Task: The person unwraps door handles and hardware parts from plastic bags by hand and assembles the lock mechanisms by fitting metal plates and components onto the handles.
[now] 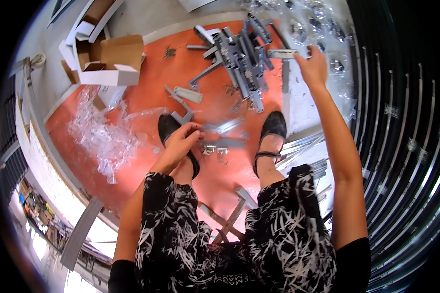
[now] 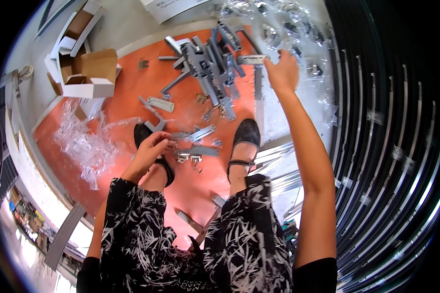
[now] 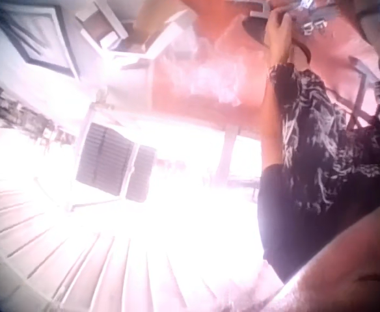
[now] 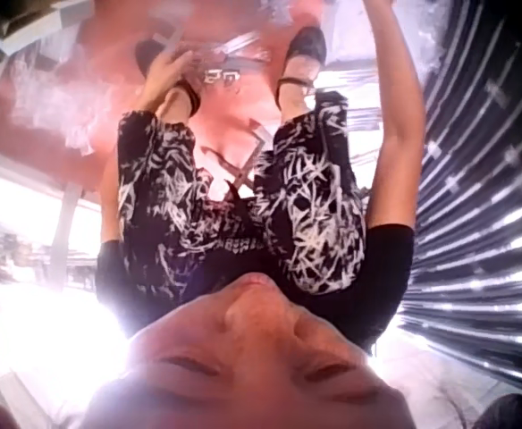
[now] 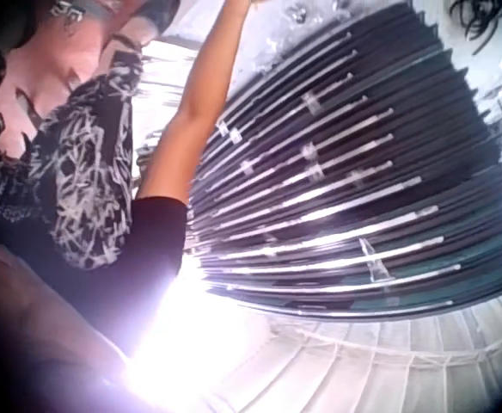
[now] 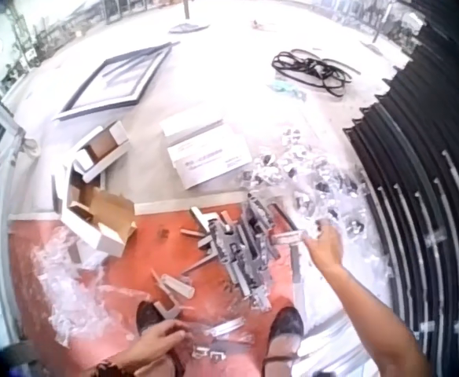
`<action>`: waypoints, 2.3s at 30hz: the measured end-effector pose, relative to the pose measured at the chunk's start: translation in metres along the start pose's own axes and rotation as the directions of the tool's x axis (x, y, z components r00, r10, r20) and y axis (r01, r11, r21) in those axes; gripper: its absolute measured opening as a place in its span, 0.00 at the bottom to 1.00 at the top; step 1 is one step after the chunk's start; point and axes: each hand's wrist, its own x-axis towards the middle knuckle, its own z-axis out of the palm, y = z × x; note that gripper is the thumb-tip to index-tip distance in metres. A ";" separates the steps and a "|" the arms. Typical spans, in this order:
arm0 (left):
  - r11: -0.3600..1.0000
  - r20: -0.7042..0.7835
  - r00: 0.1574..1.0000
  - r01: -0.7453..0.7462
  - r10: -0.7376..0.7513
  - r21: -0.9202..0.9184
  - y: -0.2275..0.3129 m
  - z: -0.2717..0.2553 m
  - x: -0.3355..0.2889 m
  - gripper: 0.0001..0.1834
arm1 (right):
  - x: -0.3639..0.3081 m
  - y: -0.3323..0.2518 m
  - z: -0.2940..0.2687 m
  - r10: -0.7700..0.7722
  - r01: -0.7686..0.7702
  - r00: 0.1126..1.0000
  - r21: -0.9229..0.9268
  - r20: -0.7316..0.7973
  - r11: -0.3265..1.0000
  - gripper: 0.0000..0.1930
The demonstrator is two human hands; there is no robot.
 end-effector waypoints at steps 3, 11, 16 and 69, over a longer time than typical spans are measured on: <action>0.997 -0.084 0.996 -0.014 0.021 0.073 -0.003 -0.016 -0.002 0.13 | -0.063 -0.067 -0.038 -0.143 0.115 0.984 0.228 0.111 0.967 0.10; 0.981 -0.113 0.993 0.008 0.015 0.194 -0.007 -0.008 0.010 0.12 | -0.181 -0.074 0.015 -0.425 0.250 0.784 0.395 0.453 0.884 0.07; 0.995 -0.121 0.991 0.067 -0.057 0.079 -0.005 -0.007 0.007 0.11 | -0.162 -0.089 -0.006 -0.104 -0.027 0.952 0.418 0.289 0.908 0.08; 0.805 0.271 0.961 0.122 0.049 -0.580 0.095 0.049 -0.021 0.41 | -0.220 -0.143 -0.037 -0.280 -0.463 0.560 0.575 0.780 0.675 0.12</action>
